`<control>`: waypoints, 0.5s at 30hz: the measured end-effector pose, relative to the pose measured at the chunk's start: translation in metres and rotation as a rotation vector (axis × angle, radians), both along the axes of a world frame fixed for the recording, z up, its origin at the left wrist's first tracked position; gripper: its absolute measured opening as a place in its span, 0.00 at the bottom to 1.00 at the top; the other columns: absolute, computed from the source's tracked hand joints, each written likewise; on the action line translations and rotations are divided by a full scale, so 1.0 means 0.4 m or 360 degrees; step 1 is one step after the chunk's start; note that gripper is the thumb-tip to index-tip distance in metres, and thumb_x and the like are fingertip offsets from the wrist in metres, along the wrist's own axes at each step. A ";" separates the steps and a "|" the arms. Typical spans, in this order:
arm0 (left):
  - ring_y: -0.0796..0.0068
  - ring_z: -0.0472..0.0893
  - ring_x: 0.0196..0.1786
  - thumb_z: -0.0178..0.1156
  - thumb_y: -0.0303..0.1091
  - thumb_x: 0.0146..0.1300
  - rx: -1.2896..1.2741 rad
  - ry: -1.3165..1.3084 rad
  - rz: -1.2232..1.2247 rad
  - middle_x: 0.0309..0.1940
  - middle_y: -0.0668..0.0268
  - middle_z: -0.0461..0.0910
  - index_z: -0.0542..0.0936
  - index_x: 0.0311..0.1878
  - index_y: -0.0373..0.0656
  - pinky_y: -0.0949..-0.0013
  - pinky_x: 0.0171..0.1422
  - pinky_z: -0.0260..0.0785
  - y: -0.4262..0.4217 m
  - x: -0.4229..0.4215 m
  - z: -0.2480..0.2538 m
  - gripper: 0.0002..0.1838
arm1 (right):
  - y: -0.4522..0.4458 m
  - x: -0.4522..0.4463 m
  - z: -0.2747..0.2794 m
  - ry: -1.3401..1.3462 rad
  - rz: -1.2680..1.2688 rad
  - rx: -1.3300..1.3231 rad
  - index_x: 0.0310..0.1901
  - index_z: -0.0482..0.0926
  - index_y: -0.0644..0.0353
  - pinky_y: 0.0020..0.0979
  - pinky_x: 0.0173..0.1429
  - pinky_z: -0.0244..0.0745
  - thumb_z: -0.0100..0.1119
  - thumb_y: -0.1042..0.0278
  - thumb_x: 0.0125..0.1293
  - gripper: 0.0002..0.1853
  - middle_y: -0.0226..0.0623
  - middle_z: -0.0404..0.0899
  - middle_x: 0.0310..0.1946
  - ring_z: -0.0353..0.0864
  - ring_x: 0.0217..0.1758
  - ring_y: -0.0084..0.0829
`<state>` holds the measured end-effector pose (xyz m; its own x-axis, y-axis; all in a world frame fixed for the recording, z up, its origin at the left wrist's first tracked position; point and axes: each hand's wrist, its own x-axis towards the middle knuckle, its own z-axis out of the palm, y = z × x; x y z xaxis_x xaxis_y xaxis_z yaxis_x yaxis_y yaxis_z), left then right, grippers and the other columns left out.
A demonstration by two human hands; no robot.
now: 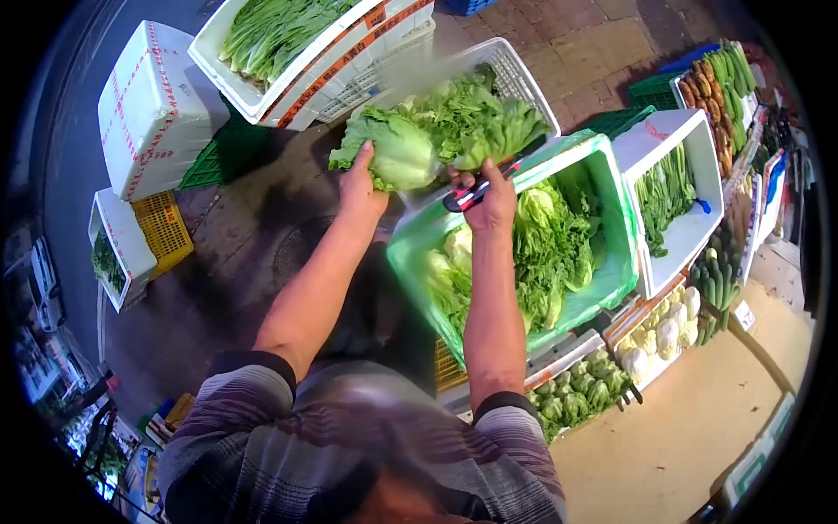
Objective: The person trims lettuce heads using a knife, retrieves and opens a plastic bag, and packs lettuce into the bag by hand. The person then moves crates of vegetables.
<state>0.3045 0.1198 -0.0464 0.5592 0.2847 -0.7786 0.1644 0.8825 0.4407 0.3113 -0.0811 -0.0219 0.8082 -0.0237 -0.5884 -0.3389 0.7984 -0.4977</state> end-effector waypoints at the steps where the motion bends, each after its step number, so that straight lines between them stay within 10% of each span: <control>1: 0.56 0.80 0.58 0.64 0.34 0.68 -0.0064 0.0023 0.0012 0.58 0.59 0.78 0.75 0.62 0.42 0.46 0.62 0.74 0.009 -0.004 -0.002 0.21 | -0.007 0.010 0.004 0.0031 -0.0102 0.0041 0.35 0.66 0.57 0.49 0.41 0.82 0.61 0.72 0.67 0.11 0.35 0.70 0.21 0.75 0.21 0.35; 5: 0.54 0.72 0.68 0.59 0.45 0.72 -0.0348 0.0081 -0.0057 0.67 0.60 0.73 0.71 0.68 0.49 0.38 0.72 0.62 0.039 -0.026 -0.019 0.24 | -0.049 0.053 0.047 0.0170 0.0182 -0.0503 0.41 0.66 0.58 0.42 0.37 0.82 0.61 0.67 0.70 0.12 0.43 0.74 0.32 0.75 0.22 0.32; 10: 0.54 0.70 0.70 0.57 0.48 0.72 -0.0546 0.0157 -0.0149 0.68 0.61 0.72 0.72 0.67 0.50 0.38 0.74 0.59 0.032 -0.029 0.007 0.25 | -0.057 -0.032 0.025 0.0084 0.0507 -0.1259 0.73 0.61 0.65 0.29 0.32 0.73 0.39 0.41 0.78 0.36 0.41 0.80 0.45 0.77 0.24 0.25; 15: 0.55 0.72 0.69 0.57 0.49 0.72 -0.0580 0.0191 -0.0249 0.67 0.61 0.73 0.72 0.67 0.50 0.39 0.73 0.60 0.024 -0.032 0.036 0.24 | -0.017 -0.166 0.051 -0.0210 0.0944 -0.1321 0.66 0.70 0.64 0.25 0.35 0.69 0.44 0.44 0.77 0.30 0.31 0.74 0.30 0.72 0.29 0.21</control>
